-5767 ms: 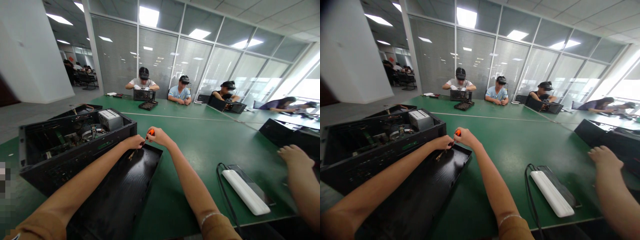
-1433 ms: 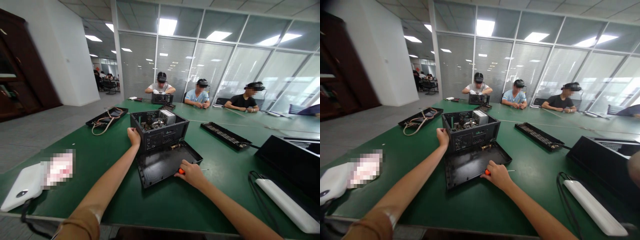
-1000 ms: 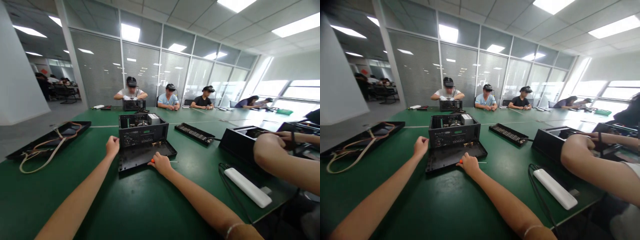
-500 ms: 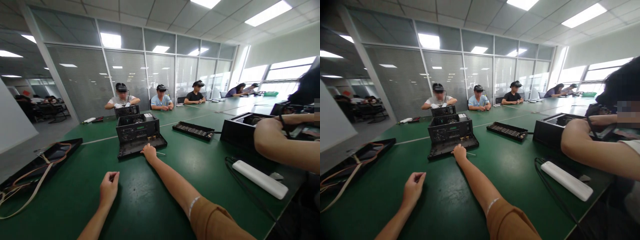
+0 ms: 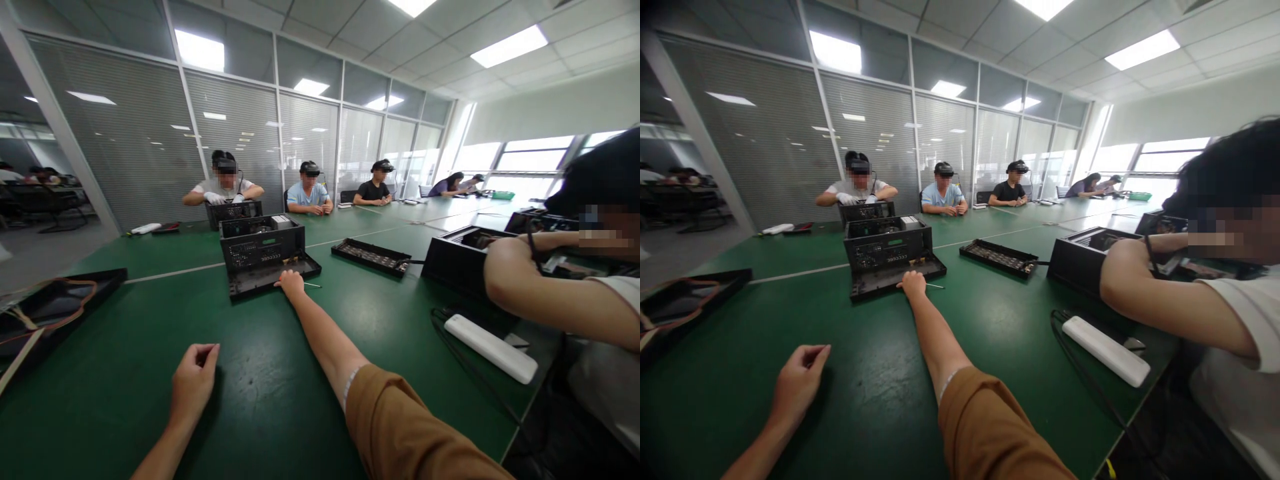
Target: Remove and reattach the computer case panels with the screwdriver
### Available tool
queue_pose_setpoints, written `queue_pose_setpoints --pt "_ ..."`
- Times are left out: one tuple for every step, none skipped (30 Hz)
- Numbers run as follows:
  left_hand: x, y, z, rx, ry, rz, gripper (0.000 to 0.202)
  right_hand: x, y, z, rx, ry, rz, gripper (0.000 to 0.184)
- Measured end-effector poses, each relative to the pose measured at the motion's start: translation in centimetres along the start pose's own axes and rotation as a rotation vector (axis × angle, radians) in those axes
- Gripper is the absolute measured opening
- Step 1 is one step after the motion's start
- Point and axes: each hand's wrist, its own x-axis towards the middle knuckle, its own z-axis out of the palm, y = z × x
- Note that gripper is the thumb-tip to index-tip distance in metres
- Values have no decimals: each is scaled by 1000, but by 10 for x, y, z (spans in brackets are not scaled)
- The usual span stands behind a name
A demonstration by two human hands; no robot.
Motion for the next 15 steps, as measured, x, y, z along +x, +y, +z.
queue_pose_setpoints --pt "0 1 0 5 -6 -2 35 2 1 1 -4 -1 -9 50" --pt "1 1 1 9 -9 -3 35 3 2 2 -7 -1 -16 50" --pt "1 2 1 12 -12 -3 35 4 3 3 -8 2 -22 50" --pt "1 3 1 14 -15 -3 35 4 4 3 -8 6 -26 51" --pt "1 4 1 16 -18 -5 36 4 4 4 -7 10 -29 51" --pt "1 5 1 18 -21 -9 36 5 4 5 -5 14 -30 51" --pt "1 6 1 18 -25 -12 37 5 5 5 -3 16 -31 51" --pt "1 6 1 16 -31 -14 37 6 5 5 -1 16 -30 51" --pt "1 7 1 15 -37 -15 38 7 5 4 1 14 -28 50" --pt "1 7 1 16 -39 -13 38 8 5 4 4 11 -27 51" --pt "1 7 1 19 -39 -8 38 9 5 3 6 8 -25 51" --pt "1 8 1 26 -35 -3 38 9 4 1 9 7 -24 51" --pt "1 8 1 33 -29 2 37 9 3 0 12 7 -24 51" --pt "0 8 1 39 -21 7 37 9 2 -2 15 7 -25 51" --pt "0 8 1 42 -13 14 36 8 0 -4 19 8 -28 50"
